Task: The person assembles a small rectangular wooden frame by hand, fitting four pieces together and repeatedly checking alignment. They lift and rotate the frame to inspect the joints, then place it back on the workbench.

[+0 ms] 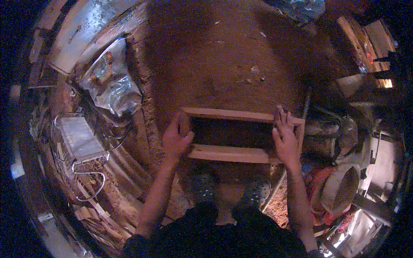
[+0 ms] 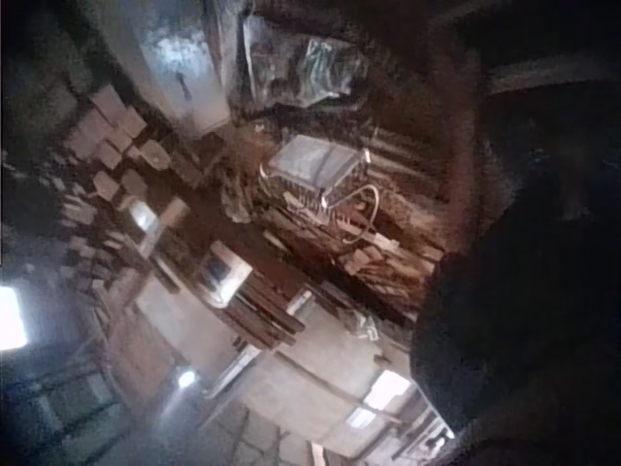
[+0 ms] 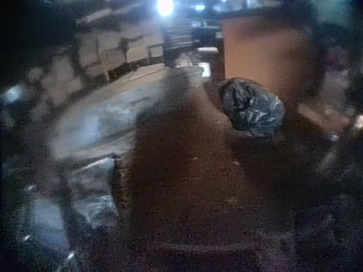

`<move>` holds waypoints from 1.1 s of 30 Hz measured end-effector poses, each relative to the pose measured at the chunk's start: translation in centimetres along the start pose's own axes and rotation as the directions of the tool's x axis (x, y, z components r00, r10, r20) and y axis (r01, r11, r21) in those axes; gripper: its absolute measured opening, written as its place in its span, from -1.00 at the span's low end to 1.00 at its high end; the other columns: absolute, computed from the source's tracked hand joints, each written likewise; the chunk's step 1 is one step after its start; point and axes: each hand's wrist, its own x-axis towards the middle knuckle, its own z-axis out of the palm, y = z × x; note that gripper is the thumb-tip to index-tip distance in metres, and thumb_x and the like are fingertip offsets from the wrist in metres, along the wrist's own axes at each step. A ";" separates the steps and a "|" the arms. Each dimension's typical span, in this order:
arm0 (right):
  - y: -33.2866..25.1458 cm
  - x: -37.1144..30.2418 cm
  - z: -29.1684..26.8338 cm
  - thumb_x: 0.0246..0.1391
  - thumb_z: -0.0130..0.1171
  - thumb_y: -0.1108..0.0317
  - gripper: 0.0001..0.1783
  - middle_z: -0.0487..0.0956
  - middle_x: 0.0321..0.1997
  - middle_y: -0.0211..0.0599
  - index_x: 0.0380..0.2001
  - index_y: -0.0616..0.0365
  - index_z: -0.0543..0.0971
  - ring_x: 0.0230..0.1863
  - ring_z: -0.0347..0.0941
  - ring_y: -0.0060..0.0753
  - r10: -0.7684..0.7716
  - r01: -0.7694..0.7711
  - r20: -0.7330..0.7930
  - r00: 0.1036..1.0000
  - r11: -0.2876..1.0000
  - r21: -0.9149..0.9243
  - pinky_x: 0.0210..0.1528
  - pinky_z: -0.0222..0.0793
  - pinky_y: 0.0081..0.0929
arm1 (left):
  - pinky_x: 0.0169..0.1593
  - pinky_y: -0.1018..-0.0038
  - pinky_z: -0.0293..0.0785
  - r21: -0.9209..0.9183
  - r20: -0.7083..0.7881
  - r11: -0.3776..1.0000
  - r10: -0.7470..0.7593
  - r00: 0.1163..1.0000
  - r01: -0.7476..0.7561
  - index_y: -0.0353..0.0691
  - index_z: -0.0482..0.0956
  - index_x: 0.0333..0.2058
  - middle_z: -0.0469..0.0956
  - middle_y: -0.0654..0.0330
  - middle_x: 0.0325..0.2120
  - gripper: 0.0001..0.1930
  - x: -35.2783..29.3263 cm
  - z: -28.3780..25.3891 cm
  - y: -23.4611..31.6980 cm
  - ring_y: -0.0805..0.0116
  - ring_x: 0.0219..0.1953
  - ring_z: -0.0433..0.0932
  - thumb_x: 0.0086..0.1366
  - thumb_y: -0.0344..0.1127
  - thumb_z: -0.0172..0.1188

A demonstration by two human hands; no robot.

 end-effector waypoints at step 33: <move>-2.9 6.7 4.4 -0.12 0.47 0.03 -0.45 0.69 -0.10 -0.17 -0.06 0.04 0.66 -0.10 0.64 -0.05 -0.480 0.471 -0.052 0.876 0.873 -0.129 -0.12 0.58 -0.21 | 0.11 0.08 0.49 0.100 -0.052 0.990 0.107 0.993 -0.102 -0.22 0.32 0.29 0.57 -0.18 -0.02 -0.12 -0.3 -0.2 0.4 -0.18 0.00 0.56 -0.04 -0.16 0.43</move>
